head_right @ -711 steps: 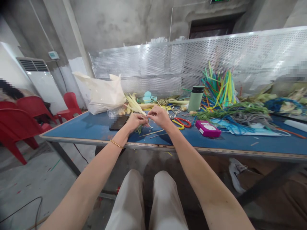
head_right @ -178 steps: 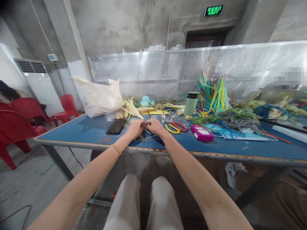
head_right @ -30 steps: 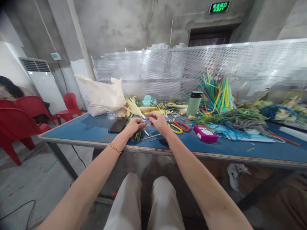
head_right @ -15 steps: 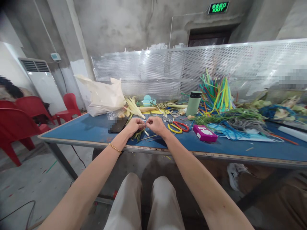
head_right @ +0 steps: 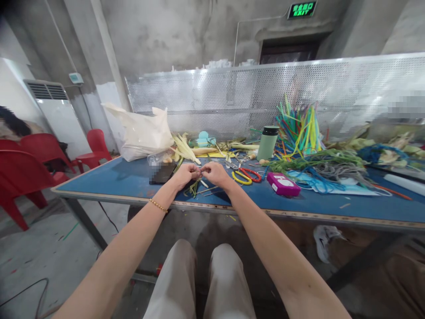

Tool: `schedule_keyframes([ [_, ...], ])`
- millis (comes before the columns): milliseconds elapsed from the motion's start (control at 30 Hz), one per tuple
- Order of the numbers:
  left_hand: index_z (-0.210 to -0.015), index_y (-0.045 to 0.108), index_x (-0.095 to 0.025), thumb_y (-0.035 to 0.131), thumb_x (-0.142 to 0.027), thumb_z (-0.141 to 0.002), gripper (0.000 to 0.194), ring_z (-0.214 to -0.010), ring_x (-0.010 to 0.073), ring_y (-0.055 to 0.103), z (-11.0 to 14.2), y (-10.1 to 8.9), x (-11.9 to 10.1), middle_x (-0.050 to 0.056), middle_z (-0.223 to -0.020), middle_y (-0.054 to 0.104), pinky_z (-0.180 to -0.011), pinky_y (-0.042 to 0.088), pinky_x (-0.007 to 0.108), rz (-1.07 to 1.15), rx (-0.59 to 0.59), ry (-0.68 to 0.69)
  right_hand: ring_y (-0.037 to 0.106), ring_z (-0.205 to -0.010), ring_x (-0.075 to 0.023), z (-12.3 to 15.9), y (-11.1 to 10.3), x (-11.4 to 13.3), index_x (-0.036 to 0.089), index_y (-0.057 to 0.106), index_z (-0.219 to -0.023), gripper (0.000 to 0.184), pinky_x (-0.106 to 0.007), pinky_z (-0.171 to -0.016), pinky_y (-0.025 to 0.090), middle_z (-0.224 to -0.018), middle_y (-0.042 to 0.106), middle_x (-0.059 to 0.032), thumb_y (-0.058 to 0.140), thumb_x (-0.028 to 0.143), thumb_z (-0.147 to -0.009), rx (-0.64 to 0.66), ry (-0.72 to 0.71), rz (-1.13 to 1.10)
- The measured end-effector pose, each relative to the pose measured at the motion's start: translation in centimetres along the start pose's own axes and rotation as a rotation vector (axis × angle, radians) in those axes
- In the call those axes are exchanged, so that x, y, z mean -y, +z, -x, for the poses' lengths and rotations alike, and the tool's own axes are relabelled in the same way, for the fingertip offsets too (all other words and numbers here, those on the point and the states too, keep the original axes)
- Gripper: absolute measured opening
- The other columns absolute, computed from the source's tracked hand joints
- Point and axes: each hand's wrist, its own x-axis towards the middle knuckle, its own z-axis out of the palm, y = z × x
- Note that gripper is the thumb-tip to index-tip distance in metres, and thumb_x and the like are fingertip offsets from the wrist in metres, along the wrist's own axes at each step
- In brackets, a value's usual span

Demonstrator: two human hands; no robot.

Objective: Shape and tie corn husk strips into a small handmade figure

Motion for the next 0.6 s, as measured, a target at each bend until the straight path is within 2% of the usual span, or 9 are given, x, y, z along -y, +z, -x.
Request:
schedule_keyframes([
  [200,-0.063,0.059,-0.013,0.074,-0.008,-0.065,0.016,-0.049,0.0073,0.048,0.03,0.00,-0.17,-0.002,-0.052,0.058,-0.055,0.039,0.022,0.019,-0.062,-0.045,0.054,-0.065,-0.0134,0.21,-0.11,0.05,0.016,0.073,-0.073,0.008,-0.025,-0.065,0.042,-0.074,0.066,-0.0038,0.066,0.018,-0.075,-0.056,-0.057,0.017],
  [333,-0.065,0.059,-0.014,0.074,-0.007,-0.060,0.018,-0.050,0.0070,0.048,0.08,-0.11,-0.04,-0.005,-0.051,0.056,-0.055,0.039,0.021,0.009,-0.103,-0.070,0.054,-0.064,-0.0126,0.24,0.00,0.17,0.017,0.071,-0.068,0.007,-0.025,-0.066,0.042,-0.075,0.065,-0.0033,0.065,0.016,-0.073,-0.014,-0.096,-0.011],
  [467,-0.068,0.061,-0.014,0.071,-0.001,-0.056,0.021,-0.052,0.0068,0.048,0.20,-0.07,-0.11,-0.005,-0.055,0.058,-0.057,0.039,0.021,-0.028,-0.100,-0.070,0.056,-0.064,-0.0127,0.09,-0.07,0.08,0.017,0.074,-0.072,0.010,-0.024,-0.065,0.042,-0.072,0.069,-0.0028,0.065,0.017,-0.074,-0.024,-0.032,-0.011],
  [600,-0.068,0.061,-0.013,0.068,0.000,-0.058,0.018,-0.054,0.0074,0.047,0.45,0.17,-0.65,-0.004,-0.057,0.057,-0.058,0.038,0.022,-0.058,-0.077,-0.027,0.058,-0.065,-0.0132,0.12,-0.24,0.01,0.017,0.078,-0.078,0.012,-0.024,-0.064,0.042,-0.073,0.073,-0.0025,0.067,0.018,-0.074,-0.004,-0.006,-0.016],
])
